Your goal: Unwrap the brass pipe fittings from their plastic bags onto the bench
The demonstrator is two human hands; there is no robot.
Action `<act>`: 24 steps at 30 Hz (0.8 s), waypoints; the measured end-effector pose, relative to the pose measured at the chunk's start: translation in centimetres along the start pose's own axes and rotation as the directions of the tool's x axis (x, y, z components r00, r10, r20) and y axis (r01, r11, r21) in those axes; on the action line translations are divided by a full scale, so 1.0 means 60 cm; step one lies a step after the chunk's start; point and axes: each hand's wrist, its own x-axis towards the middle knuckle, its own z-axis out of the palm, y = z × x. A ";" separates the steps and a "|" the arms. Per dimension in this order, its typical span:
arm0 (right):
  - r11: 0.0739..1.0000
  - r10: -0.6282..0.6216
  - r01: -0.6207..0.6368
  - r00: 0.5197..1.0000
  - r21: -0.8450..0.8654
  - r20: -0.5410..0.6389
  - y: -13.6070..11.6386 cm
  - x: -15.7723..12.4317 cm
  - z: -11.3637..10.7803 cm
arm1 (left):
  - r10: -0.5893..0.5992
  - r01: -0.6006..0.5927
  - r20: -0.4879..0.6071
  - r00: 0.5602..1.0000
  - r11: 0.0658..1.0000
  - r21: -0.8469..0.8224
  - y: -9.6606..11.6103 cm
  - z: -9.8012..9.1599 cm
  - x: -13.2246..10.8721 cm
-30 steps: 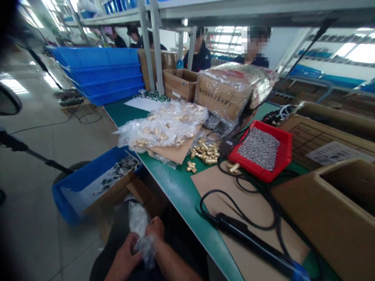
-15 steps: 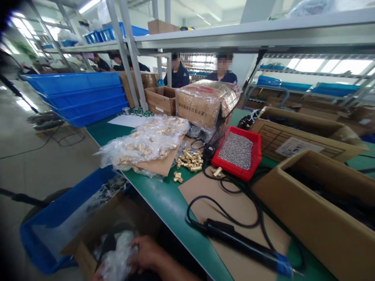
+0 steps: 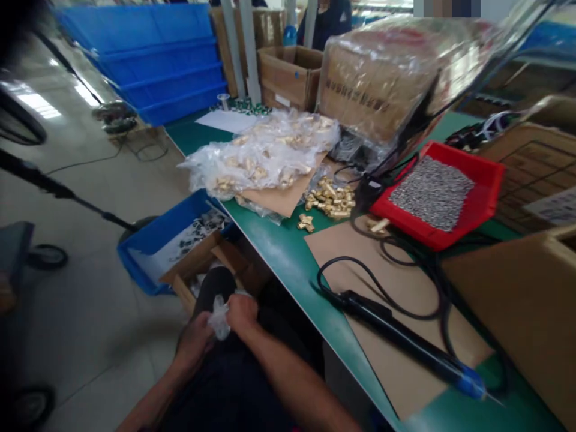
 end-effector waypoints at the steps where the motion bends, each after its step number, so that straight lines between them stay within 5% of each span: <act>1: 1.000 0.000 0.000 1.000 -0.017 -0.013 -0.001 0.005 0.006 | -0.005 0.005 0.007 1.000 1.000 -0.005 -0.001 0.005 0.000; 5: 0.999 -0.013 0.011 0.999 -0.038 -0.050 0.003 0.020 0.010 | -0.005 0.008 0.048 0.999 0.999 -0.051 -0.005 0.022 0.001; 9: 0.990 -0.133 0.134 0.991 0.039 -0.008 0.016 0.027 -0.015 | 0.007 -0.011 -0.066 0.998 0.997 -0.071 -0.012 0.011 0.020; 12: 0.939 -0.317 0.303 0.946 0.164 0.067 0.024 0.024 -0.034 | -0.018 0.002 -0.160 0.987 0.995 -0.102 -0.017 -0.011 0.041; 16: 0.833 -0.489 0.441 0.869 0.335 0.071 0.019 0.010 -0.030 | -0.060 0.036 -0.110 0.992 0.978 -0.208 -0.013 -0.025 0.057; 20: 0.892 -0.370 0.351 0.929 0.284 0.013 0.007 0.000 -0.016 | -0.046 0.031 -0.051 0.998 0.964 -0.264 0.001 -0.019 0.049; 24: 0.985 -0.105 0.114 0.992 0.129 -0.074 -0.006 0.006 -0.009 | -0.026 0.030 0.019 0.999 0.979 -0.203 0.005 0.006 0.023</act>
